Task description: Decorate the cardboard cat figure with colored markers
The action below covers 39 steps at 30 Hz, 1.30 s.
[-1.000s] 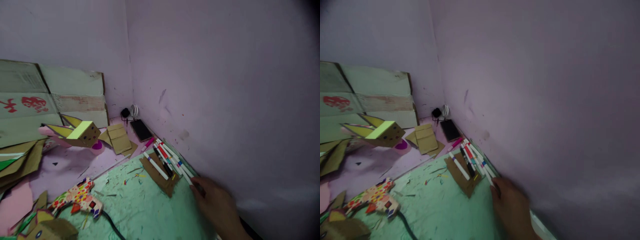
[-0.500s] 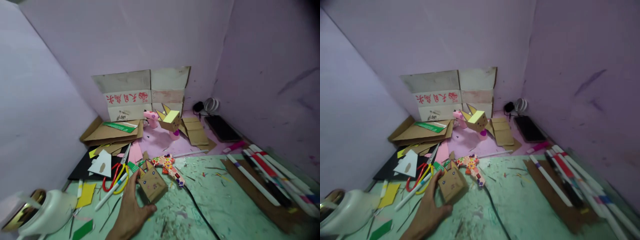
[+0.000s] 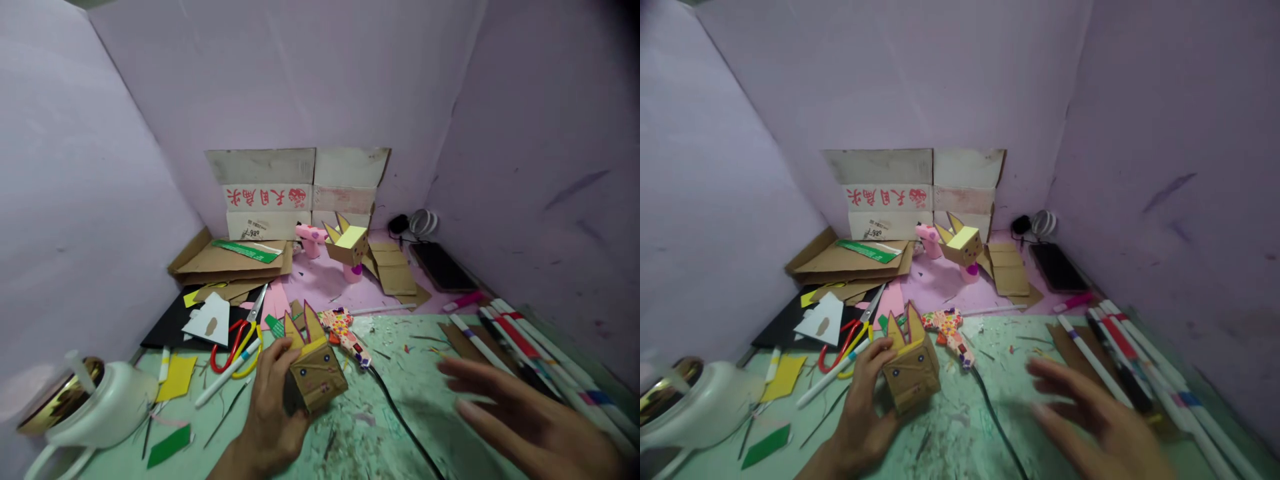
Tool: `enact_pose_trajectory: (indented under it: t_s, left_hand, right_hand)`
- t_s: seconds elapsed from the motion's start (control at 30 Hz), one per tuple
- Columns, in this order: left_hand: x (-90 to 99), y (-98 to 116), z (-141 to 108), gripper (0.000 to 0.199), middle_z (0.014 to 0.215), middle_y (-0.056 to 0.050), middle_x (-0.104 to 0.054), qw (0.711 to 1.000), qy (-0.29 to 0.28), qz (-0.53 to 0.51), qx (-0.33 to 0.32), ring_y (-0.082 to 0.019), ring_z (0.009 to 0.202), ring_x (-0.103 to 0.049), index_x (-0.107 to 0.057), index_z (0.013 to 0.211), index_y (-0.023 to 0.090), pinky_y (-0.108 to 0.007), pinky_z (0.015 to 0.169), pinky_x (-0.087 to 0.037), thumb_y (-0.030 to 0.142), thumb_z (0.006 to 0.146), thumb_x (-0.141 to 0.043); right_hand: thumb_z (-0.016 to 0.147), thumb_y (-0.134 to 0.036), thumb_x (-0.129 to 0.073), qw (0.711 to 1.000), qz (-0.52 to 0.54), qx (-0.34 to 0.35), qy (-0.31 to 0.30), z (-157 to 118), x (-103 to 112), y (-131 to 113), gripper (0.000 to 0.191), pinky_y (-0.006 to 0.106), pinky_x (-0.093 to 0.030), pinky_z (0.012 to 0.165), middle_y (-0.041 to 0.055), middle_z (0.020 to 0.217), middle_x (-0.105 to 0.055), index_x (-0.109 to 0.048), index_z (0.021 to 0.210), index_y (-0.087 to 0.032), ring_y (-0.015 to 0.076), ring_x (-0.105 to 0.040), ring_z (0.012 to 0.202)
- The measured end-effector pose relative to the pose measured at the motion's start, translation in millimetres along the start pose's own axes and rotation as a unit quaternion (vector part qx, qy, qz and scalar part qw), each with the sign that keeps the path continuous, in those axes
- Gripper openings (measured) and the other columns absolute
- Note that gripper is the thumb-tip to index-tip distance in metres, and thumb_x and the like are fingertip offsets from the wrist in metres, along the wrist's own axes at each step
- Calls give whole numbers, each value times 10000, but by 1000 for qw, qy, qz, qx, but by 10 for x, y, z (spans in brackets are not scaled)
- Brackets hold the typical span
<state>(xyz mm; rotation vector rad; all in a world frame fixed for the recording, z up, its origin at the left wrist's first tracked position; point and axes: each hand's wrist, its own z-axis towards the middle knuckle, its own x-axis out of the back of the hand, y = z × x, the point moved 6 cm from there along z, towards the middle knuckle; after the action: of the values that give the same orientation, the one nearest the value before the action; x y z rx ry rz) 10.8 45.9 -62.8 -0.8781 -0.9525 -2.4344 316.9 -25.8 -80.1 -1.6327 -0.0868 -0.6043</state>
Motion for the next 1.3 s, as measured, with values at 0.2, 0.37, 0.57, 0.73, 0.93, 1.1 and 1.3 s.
enact_pose_trajectory:
  t_s: [0.2,0.37,0.57,0.73,0.93,1.1,1.3]
  left_hand:
    - [67,135,44,675,1399,-159,-331,995,9,9,-98,-297,1295,-369,-378,1328,173,-483,1035,-414,-10,687,-482]
    - [12,181,6,783,1487,-130,-257,993,-19,12,-116,-302,1362,-328,-337,1381,247,-493,1075,-385,-49,665,-450]
    - [-7,35,-5,949,1574,-128,-142,997,-31,-77,-9,-360,1442,-195,-124,1503,278,-571,1118,-309,2,666,-475]
    - [-68,-226,-42,872,1505,-94,-362,950,-33,-270,152,-314,1287,-453,-227,1491,261,-500,1071,-385,128,683,-529]
    - [-92,-81,7,635,1425,-104,-490,916,-39,-349,193,-308,1247,-492,-423,1405,213,-412,1032,-417,462,846,-592]
    - [29,-143,99,394,1080,-107,-666,908,57,-324,259,-264,1005,-607,-650,1081,175,-355,874,-492,499,868,-574]
    - [124,-161,124,272,1110,-126,-635,921,67,-319,212,-292,1063,-586,-651,895,177,-383,908,-476,430,796,-638]
  right_hand:
    - [561,-417,-805,955,152,15,-253,376,-923,-749,883,428,-487,940,192,1360,-549,-495,1341,-144,335,-515,1248]
    - [579,-313,-815,928,216,57,-297,338,-1189,-799,750,403,-493,867,141,1209,-636,-555,1264,-152,297,-600,1087]
    - [575,-271,-797,934,241,52,-258,338,-1137,-717,757,373,-506,811,58,1055,-615,-519,1276,-201,229,-628,913]
    - [572,-231,-782,938,251,70,-228,357,-1082,-701,690,393,-498,849,87,1217,-518,-558,1225,-223,238,-603,980]
    - [571,-210,-787,935,245,92,-238,328,-1093,-739,628,386,-520,828,86,1225,-504,-617,1175,-225,252,-580,1027]
    - [555,-190,-796,937,228,101,-245,332,-1116,-712,641,389,-526,839,77,1148,-554,-628,1173,-219,251,-596,1008]
    - [623,-164,-738,938,195,194,-212,295,-1073,-774,571,392,-487,914,90,1241,-535,-643,1178,-259,278,-538,1141]
